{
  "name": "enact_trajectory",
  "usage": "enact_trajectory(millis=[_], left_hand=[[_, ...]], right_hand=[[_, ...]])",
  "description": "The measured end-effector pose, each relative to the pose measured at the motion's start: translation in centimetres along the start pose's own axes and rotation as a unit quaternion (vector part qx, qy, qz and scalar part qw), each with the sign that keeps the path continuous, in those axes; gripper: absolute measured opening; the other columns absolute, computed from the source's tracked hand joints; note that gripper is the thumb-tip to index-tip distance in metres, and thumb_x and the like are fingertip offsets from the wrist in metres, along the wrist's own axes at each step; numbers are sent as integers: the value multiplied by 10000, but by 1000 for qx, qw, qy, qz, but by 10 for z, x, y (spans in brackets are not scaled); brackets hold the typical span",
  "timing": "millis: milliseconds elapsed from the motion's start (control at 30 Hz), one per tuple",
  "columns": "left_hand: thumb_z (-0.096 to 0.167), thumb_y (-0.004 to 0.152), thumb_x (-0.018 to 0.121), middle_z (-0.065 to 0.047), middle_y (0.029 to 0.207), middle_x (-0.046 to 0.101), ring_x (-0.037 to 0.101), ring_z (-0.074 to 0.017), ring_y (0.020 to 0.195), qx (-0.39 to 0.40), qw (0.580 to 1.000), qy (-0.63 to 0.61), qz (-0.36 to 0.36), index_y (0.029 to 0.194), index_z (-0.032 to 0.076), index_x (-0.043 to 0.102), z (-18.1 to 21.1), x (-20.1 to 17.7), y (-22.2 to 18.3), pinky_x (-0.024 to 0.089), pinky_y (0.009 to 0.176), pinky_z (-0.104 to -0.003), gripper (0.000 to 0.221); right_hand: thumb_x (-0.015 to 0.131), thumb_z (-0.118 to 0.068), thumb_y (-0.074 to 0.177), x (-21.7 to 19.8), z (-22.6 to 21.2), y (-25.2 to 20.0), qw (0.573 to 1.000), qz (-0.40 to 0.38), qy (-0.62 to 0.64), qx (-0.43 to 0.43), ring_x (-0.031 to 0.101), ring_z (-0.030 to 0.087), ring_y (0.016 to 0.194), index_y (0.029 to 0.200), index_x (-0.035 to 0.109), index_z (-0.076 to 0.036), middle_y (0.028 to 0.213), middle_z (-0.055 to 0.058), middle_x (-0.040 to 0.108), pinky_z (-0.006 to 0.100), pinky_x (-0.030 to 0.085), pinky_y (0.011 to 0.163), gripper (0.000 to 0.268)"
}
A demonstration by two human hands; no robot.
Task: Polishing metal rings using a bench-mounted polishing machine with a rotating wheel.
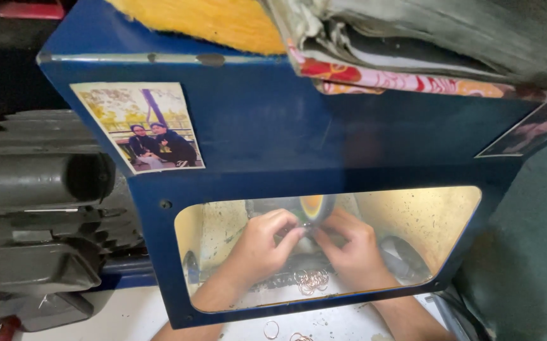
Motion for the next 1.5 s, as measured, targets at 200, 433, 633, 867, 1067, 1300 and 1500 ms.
enact_trajectory(millis=[200, 433, 633, 867, 1067, 1300, 1500], left_hand=[[204, 975, 610, -10, 731, 747, 718, -119, 729, -276, 942, -192, 24, 883, 115, 713, -11, 20, 2, 579, 791, -295, 165], [194, 968, 630, -6, 782, 749, 729, -124, 753, -205, 958, -201, 26, 897, 106, 721, -6, 1, 0, 581, 791, -283, 145], [161, 915, 691, -28, 882, 740, 694, -155, 810, -41, 996, -76, 19, 899, 70, 726, -1, -8, 1, 577, 732, -274, 98], [161, 982, 629, -63, 794, 717, 697, -161, 732, -264, 910, -319, 3, 932, 49, 703, -18, 25, -2, 612, 786, -306, 143], [175, 1001, 596, -76, 768, 692, 667, -173, 695, -258, 884, -390, 11, 933, 31, 695, -30, 35, -5, 599, 747, -324, 187], [196, 1020, 575, -71, 844, 680, 659, -175, 740, -237, 871, -430, 2, 964, 24, 685, -34, 34, -9, 605, 748, -324, 212], [213, 1046, 541, -87, 779, 634, 643, -178, 743, -190, 854, -483, -43, 925, 25, 618, -19, 30, -14, 579, 765, -330, 236]], right_hand=[[749, -229, 851, 5, 7, 2, 924, 0, 201, 326, 770, 189, 851, 1041, 836, -9, 962, 109, 853, 325, 616, 805, 303], [775, -222, 859, 12, 20, -5, 967, 48, 156, 196, 722, 134, 896, 1018, 838, -74, 978, 35, 825, 296, 556, 797, 227], [783, -129, 852, -1, 0, -5, 999, -1, 22, -49, 760, 136, 923, 967, 804, -117, 1000, 13, 801, 281, 577, 849, 118], [777, -126, 854, 2, 13, -5, 975, -33, 184, 121, 749, 164, 971, 1012, 825, -59, 1021, 48, 804, 312, 562, 919, 178], [777, -168, 867, 13, 18, -6, 967, 27, 205, 152, 718, 151, 917, 994, 826, -58, 971, 44, 790, 304, 567, 858, 175], [775, -216, 866, 22, 12, -7, 977, 60, 162, 129, 721, 140, 960, 1038, 817, -62, 1010, 37, 799, 297, 549, 900, 235], [741, -189, 896, 10, -19, -11, 996, 76, 50, -20, 687, 134, 787, 823, 750, -86, 846, 10, 731, 282, 549, 760, 127]])
Point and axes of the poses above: each hand's wrist, its own y-axis towards the middle knuckle, its own x-axis out of the palm, z = x × y, the point moved 4 cm from there along y, towards the middle knuckle
